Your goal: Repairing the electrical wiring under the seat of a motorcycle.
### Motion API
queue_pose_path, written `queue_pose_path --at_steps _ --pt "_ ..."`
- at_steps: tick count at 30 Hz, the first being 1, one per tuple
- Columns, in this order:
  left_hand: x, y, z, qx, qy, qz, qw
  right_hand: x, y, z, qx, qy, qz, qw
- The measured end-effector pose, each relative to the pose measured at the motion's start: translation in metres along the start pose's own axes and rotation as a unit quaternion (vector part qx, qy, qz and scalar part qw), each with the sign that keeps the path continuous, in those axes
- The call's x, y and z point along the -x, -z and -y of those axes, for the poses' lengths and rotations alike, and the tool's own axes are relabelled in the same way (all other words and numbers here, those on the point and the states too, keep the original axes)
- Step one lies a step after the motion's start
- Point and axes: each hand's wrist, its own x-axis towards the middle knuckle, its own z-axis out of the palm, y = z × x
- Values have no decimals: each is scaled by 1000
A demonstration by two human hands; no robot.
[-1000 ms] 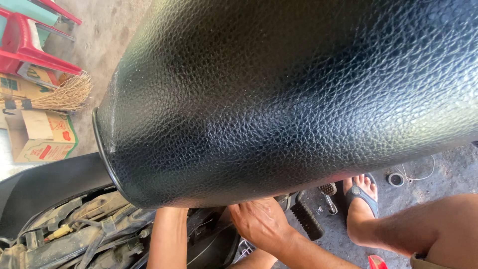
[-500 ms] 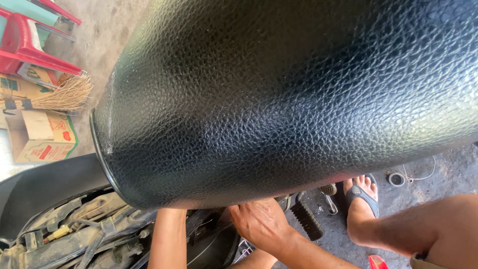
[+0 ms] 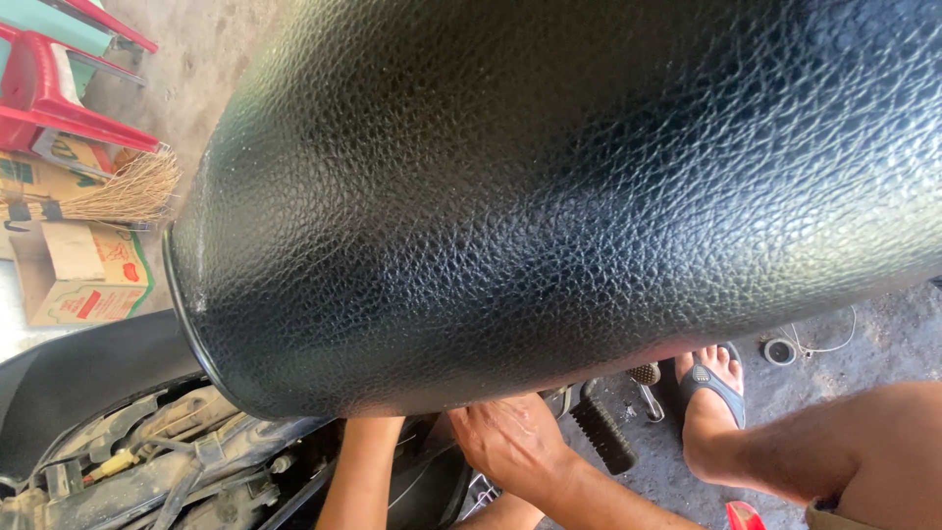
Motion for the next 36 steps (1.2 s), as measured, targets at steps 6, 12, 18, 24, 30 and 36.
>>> queue_pose_path --at_steps 6,12,18,24,30,36 --pt "-27 35 -67 -22 -15 1 1000 -1 -1 0 21 6 4 1000" --pt "-32 42 -79 -43 -33 -1 999 -5 16 5 3 -5 4 1000" --pt "-19 67 -88 -56 -47 -16 997 -5 42 -10 -78 -35 19 996" --pt "18 119 -89 -97 -87 -80 988 -42 72 19 63 11 3 998" --pt "40 137 -72 -100 -39 -4 994 -94 71 74 431 109 -34 895" --pt "36 183 -88 110 83 -56 989 -104 49 81 441 91 91 888"
